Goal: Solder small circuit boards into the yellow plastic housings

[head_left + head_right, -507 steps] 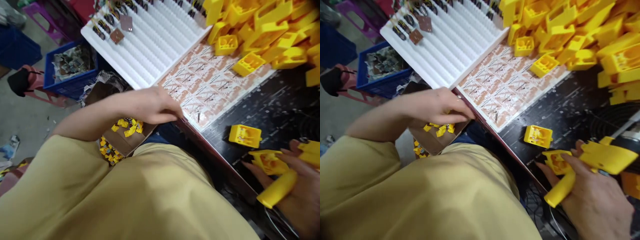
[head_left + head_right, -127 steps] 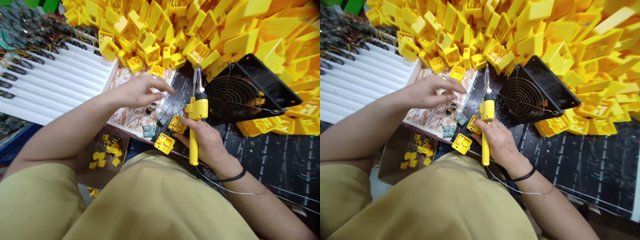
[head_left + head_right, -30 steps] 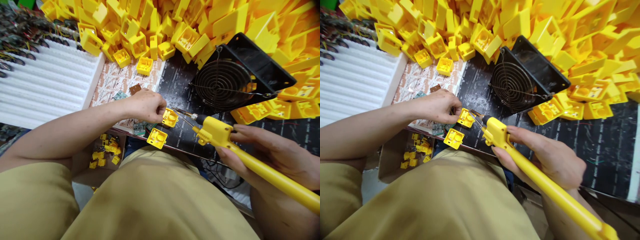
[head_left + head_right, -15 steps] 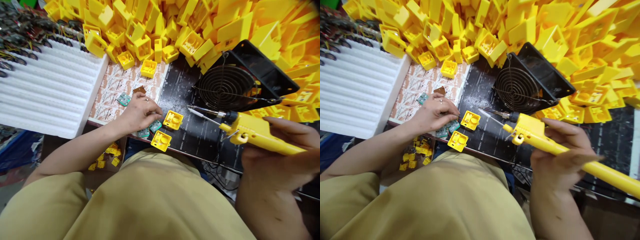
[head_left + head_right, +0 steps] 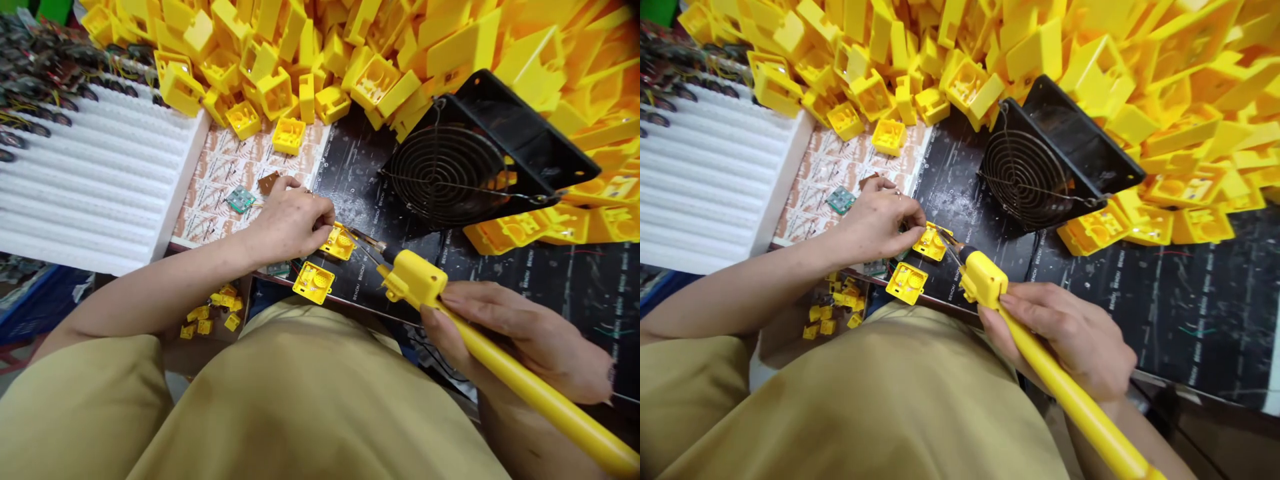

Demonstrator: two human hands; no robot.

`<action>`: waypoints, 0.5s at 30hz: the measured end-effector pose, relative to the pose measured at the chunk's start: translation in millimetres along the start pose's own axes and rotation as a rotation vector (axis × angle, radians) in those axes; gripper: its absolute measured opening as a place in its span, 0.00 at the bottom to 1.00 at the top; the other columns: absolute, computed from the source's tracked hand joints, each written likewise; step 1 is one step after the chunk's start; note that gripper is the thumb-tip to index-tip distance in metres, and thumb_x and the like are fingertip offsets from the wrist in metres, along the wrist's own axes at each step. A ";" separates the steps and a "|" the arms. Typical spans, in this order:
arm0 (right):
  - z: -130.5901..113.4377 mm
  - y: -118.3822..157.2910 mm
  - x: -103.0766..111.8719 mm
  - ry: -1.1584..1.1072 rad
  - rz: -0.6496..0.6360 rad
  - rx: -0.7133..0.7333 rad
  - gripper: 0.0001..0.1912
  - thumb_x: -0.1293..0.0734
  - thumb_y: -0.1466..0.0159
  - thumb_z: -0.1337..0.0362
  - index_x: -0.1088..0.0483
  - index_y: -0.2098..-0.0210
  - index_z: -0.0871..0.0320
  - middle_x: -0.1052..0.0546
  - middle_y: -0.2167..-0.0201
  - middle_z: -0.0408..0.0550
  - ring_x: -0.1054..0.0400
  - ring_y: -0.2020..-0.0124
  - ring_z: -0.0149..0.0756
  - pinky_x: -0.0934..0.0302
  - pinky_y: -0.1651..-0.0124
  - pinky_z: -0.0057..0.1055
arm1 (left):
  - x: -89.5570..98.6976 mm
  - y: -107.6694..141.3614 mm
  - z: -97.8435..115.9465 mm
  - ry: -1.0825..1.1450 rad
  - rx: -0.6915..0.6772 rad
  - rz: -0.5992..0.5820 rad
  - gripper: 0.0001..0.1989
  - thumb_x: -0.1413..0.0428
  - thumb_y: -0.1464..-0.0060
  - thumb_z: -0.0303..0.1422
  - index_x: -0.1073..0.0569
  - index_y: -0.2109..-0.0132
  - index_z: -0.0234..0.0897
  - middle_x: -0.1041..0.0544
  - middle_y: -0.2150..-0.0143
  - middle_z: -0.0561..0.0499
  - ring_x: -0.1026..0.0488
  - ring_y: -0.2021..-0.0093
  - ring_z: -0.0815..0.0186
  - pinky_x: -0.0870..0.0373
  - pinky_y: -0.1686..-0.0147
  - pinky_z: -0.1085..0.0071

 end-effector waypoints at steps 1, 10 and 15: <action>-1.4 -3.2 -2.2 0.017 -0.004 0.031 0.05 0.30 0.37 0.67 0.29 0.62 0.54 0.21 0.70 0.44 0.26 0.75 0.30 0.31 0.75 0.22 | 1.0 -1.7 0.6 -0.005 0.000 -0.011 0.10 0.49 0.47 0.32 0.23 0.67 0.38 0.20 0.71 0.52 0.28 0.67 0.64 0.44 0.45 0.55; -9.8 -22.9 -7.4 0.104 -0.141 0.101 0.07 0.33 0.34 0.65 0.32 0.70 0.55 0.24 0.76 0.43 0.26 0.74 0.30 0.29 0.72 0.22 | 8.8 -12.9 2.7 -0.032 -0.003 -0.142 0.09 0.48 0.50 0.33 0.23 0.69 0.38 0.21 0.71 0.52 0.29 0.66 0.64 0.44 0.49 0.58; 0.3 -26.3 5.8 0.050 -0.135 0.051 0.04 0.32 0.36 0.65 0.30 0.68 0.52 0.23 0.74 0.42 0.27 0.76 0.32 0.32 0.77 0.26 | 11.6 -16.7 5.0 -0.061 0.008 -0.180 0.08 0.47 0.51 0.33 0.23 0.70 0.37 0.21 0.70 0.51 0.28 0.64 0.63 0.42 0.51 0.58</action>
Point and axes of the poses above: each hand's wrist, its own y-axis away from the middle knuckle, its own x-axis out of the back of the hand, z = x × y, the point moved 1 cm from there along -y, towards the middle knuckle
